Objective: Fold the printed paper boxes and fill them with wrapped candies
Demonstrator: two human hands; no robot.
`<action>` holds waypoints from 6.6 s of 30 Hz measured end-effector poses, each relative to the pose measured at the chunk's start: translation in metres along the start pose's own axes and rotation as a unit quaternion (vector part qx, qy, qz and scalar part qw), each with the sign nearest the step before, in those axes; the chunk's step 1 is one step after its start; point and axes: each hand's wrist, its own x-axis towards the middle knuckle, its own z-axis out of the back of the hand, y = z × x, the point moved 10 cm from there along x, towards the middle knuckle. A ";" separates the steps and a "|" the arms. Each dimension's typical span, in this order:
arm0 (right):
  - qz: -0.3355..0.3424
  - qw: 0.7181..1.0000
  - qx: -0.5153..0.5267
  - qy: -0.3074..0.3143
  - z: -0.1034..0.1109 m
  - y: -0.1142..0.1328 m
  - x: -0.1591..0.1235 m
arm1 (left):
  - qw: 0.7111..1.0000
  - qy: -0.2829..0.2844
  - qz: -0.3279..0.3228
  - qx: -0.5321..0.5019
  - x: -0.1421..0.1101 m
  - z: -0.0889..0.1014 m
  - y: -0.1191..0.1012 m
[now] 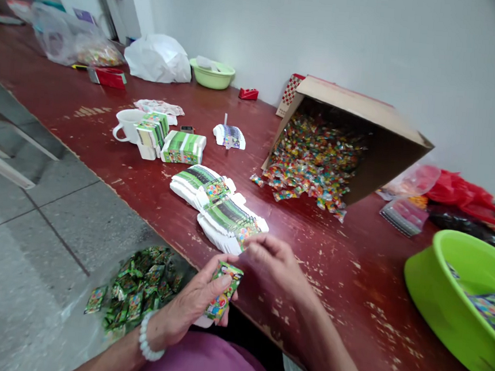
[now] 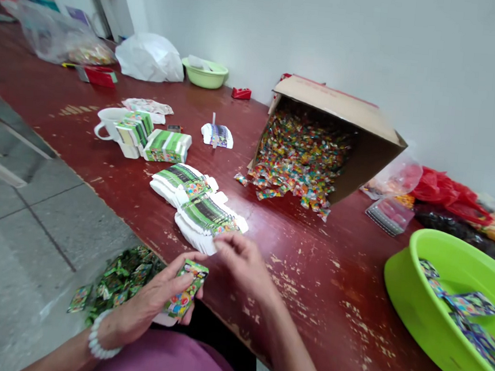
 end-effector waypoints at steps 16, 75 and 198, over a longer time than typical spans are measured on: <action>-0.118 0.958 -0.227 -0.130 0.058 -0.101 0.209 | 0.986 -0.074 0.104 0.108 -0.050 0.138 0.024; -0.220 0.871 0.432 -0.080 -0.040 -0.044 -0.083 | 0.987 -0.128 -0.083 0.051 0.011 0.018 -0.028; 0.139 0.963 -0.219 -0.073 -0.078 0.041 -0.080 | 0.975 -0.109 -0.017 -0.194 0.008 0.022 0.003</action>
